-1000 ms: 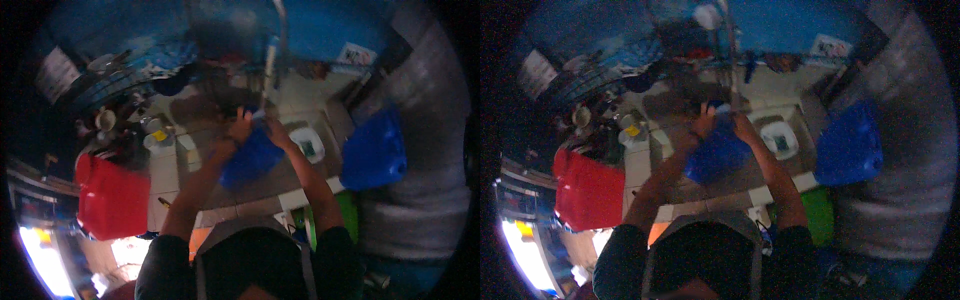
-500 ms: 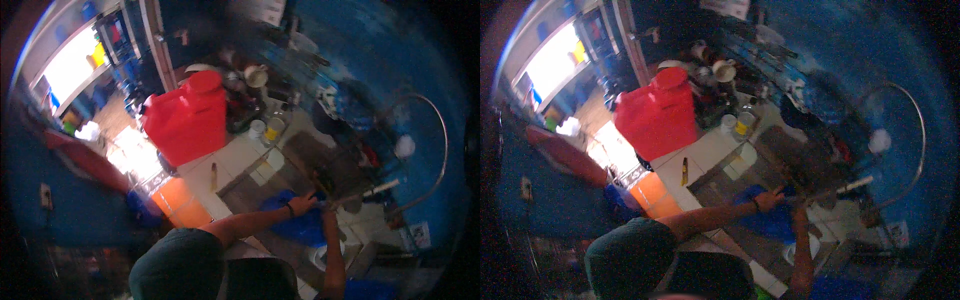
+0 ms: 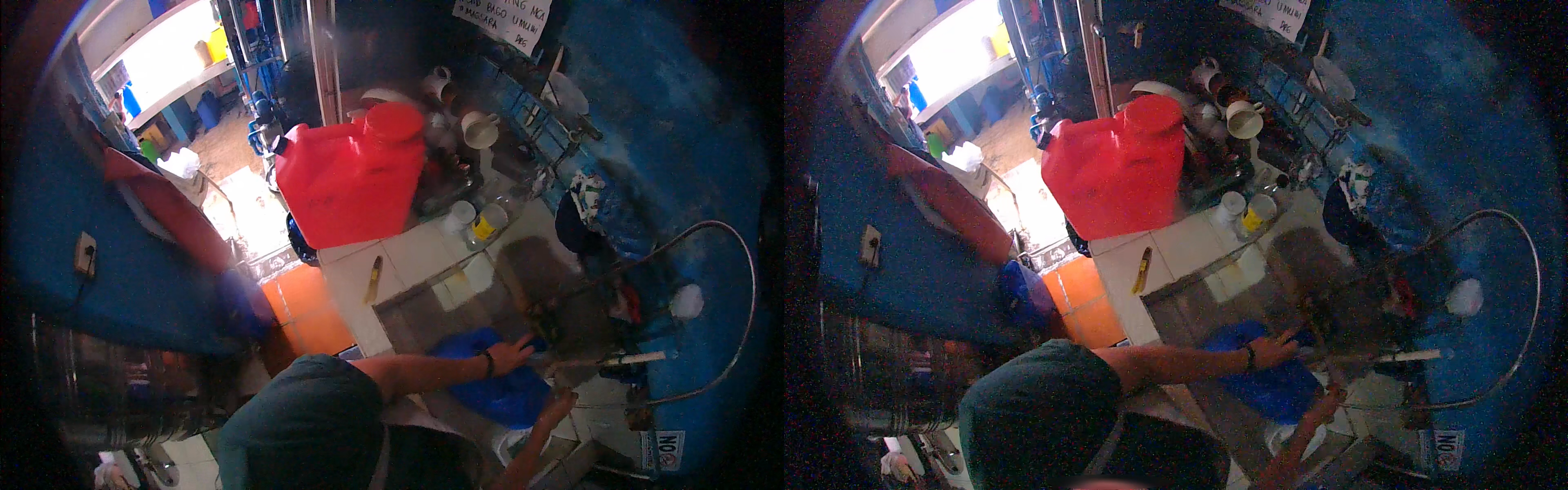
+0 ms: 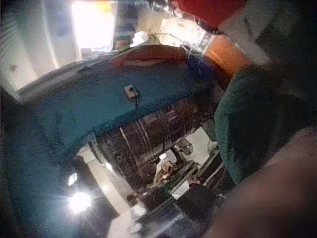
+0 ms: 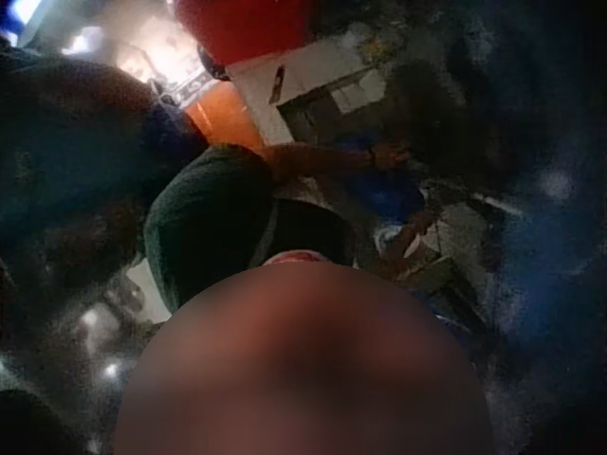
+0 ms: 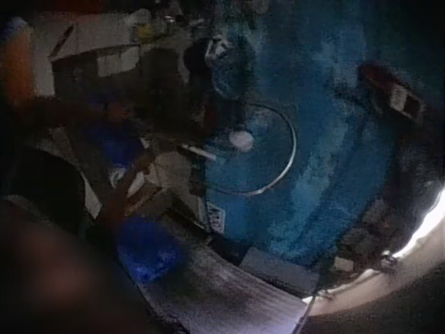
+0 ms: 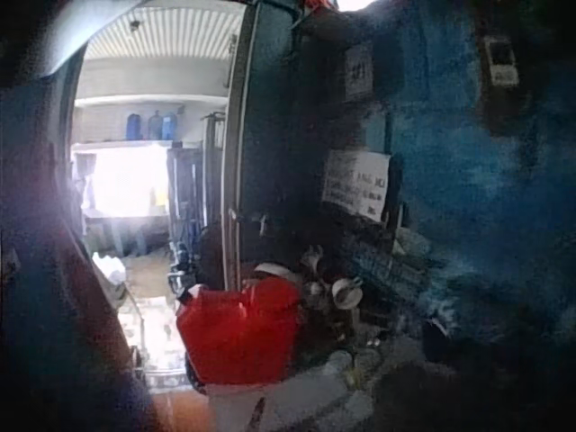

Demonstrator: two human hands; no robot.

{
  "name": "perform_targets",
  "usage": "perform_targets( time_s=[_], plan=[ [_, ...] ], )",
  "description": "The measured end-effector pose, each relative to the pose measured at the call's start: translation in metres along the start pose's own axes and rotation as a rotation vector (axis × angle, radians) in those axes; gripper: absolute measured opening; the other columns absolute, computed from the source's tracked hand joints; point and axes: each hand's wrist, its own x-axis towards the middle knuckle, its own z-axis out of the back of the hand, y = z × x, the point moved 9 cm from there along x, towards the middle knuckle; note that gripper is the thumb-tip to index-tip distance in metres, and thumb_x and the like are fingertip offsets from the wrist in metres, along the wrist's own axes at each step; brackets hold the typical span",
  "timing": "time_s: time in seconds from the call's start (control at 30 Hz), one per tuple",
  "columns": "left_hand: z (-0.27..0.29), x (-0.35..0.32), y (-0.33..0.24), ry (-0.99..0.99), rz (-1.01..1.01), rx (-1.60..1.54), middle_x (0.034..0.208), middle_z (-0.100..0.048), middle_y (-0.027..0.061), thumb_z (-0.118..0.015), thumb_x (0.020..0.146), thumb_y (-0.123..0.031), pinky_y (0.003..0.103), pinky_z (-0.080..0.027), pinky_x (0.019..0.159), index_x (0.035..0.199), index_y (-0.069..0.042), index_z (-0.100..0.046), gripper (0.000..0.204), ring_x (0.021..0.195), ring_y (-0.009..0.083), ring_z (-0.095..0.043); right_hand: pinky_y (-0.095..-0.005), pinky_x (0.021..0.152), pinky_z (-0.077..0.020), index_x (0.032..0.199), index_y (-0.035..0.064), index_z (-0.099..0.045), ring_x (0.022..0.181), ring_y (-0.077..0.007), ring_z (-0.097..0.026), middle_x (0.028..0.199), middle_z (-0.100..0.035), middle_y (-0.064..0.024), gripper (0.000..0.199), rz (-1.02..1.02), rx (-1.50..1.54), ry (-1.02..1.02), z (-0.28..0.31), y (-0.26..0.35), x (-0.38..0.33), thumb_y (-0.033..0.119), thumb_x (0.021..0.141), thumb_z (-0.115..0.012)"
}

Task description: The person fills a blue plastic container with water from a tap, then scrubs its exterior with a sponge. They rinse the container and repeat the process with a green plastic container, scrubbing and rinsing it as well.

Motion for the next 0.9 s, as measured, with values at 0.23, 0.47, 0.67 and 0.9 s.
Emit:
perform_targets(
  time_s=[0.23, 0.47, 0.67, 0.9],
  plan=[
    [0.018, 0.008, -0.010, -0.136, -0.009, 0.158, 0.131, -0.033, 0.0252, -0.046, 0.085, -0.016, 0.047, -0.051, 0.054, 0.100, -0.008, -0.049, 0.017, 0.069, 0.0389, -0.061, -0.0383, 0.090, -0.0386, 0.122, 0.0006, -0.045, 0.105, -0.0318, -0.049, 0.121, -0.049, -0.0175, 0.040, 0.004, -0.001, 0.474, -0.149, -0.021, 0.006, 0.023, 0.089, -0.044],
    [0.018, 0.018, 0.011, 0.020, 0.190, 0.262, 0.136, -0.031, 0.0217, -0.046, 0.089, -0.030, 0.045, -0.051, 0.051, 0.112, -0.009, -0.045, 0.031, 0.068, 0.0381, -0.062, -0.0375, 0.091, -0.0392, 0.115, 0.0030, -0.054, 0.104, -0.0302, -0.053, 0.113, -0.057, -0.0179, 0.037, 0.204, 0.067, 0.883, -0.089, 0.008, -0.052, 0.028, 0.088, -0.052],
    [0.029, 0.017, 0.002, -0.005, 0.163, 0.227, 0.134, -0.033, 0.0214, -0.052, 0.085, -0.031, 0.050, -0.051, 0.062, 0.112, -0.007, -0.040, 0.038, 0.079, 0.0427, -0.060, -0.0393, 0.086, -0.0431, 0.110, 0.0063, -0.056, 0.091, -0.0321, -0.058, 0.102, -0.060, -0.0165, 0.028, 0.487, -0.117, 0.395, 0.001, 0.043, -0.006, 0.024, 0.089, -0.050],
    [0.040, 0.011, -0.011, -0.027, 0.201, 0.232, 0.134, -0.033, 0.0192, -0.051, 0.087, -0.031, 0.050, -0.050, 0.065, 0.109, -0.006, -0.040, 0.035, 0.083, 0.0438, -0.059, -0.0425, 0.097, -0.0344, 0.120, 0.0032, -0.049, 0.115, -0.0353, -0.044, 0.123, -0.049, -0.0206, 0.035, -0.683, 0.455, -0.129, -0.018, -0.029, -0.061, 0.021, 0.090, -0.048]
  ],
)
